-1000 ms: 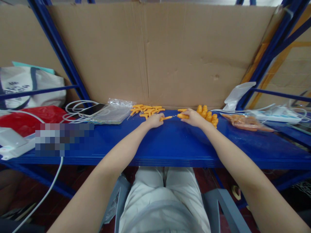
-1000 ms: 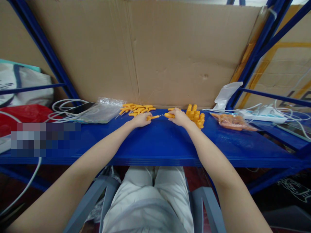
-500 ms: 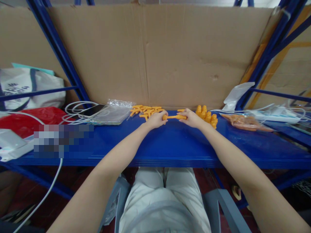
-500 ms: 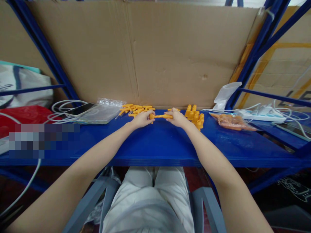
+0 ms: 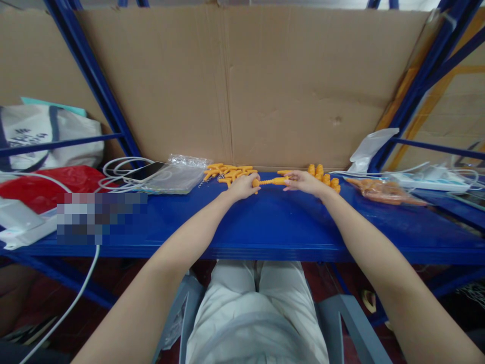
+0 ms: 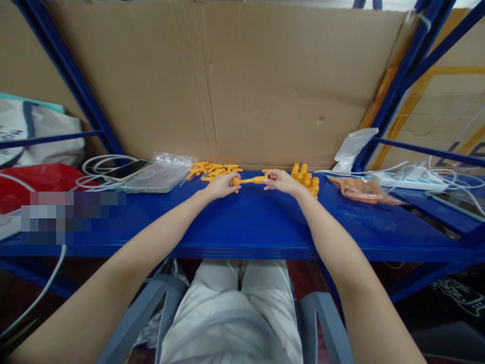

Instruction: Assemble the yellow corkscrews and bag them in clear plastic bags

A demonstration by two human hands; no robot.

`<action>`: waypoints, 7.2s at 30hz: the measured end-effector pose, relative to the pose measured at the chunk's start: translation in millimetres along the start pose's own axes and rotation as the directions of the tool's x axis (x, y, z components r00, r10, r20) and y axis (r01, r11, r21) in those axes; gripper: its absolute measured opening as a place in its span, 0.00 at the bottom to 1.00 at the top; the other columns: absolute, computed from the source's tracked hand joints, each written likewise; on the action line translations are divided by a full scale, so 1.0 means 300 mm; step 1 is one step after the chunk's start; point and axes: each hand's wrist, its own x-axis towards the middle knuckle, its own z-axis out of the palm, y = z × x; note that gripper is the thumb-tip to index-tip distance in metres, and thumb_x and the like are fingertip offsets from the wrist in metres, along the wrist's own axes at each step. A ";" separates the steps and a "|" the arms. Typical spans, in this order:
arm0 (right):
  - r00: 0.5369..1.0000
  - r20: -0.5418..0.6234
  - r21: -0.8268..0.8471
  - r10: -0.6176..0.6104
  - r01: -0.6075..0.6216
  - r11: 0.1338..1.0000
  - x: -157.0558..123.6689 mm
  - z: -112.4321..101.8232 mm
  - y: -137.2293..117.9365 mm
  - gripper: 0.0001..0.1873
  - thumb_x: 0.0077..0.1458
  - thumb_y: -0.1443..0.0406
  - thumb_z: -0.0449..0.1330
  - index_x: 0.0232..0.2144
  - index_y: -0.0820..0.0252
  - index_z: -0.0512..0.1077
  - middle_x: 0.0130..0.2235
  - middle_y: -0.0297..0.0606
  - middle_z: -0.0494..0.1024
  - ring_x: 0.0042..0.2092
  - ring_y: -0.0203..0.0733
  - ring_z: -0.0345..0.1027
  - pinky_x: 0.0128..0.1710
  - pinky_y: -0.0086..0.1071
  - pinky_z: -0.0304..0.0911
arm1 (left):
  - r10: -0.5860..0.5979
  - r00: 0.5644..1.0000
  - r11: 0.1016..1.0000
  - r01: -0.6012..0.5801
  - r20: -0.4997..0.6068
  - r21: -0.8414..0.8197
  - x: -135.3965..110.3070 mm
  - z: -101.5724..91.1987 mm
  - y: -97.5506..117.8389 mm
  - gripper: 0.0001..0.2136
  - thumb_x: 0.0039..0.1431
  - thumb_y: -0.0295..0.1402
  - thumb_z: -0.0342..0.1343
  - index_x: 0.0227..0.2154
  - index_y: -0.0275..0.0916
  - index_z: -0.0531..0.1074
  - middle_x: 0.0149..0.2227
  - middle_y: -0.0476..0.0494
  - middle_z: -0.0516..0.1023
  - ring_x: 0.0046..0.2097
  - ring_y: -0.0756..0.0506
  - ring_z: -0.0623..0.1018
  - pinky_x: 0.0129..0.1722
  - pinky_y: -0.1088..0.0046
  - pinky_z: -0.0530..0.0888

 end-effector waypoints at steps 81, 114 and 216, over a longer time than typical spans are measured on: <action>0.997 0.010 0.119 -0.072 0.070 0.990 0.007 0.002 -0.007 0.08 0.49 0.63 0.71 0.31 0.60 0.78 0.26 0.35 0.79 0.25 0.34 0.70 0.28 0.28 0.70 | -0.019 0.968 1.000 0.018 -0.249 -0.008 0.001 0.001 0.007 0.08 0.53 0.35 0.61 0.37 0.41 0.77 0.29 0.46 0.80 0.35 0.42 0.80 0.33 0.72 0.70; 0.953 -0.277 -0.066 0.124 -0.148 0.987 -0.022 0.120 -0.106 0.20 0.59 0.62 0.49 0.16 0.57 0.64 0.13 0.31 0.60 0.17 0.34 0.51 0.20 0.29 0.51 | 0.049 0.961 0.994 -0.021 -0.271 0.105 -0.027 -0.018 0.087 0.13 0.56 0.37 0.60 0.43 0.41 0.76 0.33 0.43 0.83 0.38 0.41 0.81 0.36 0.71 0.71; 0.871 -0.481 -0.771 0.103 -0.476 0.424 -0.043 -0.144 -0.032 0.19 0.58 0.70 0.53 0.48 0.64 0.78 0.52 0.55 0.79 0.54 0.57 0.74 0.53 0.47 0.66 | -0.150 0.965 0.976 0.110 0.213 0.189 -0.010 -0.006 0.023 0.24 0.62 0.24 0.49 0.60 0.46 0.71 0.58 0.39 0.76 0.60 0.37 0.73 0.57 0.59 0.71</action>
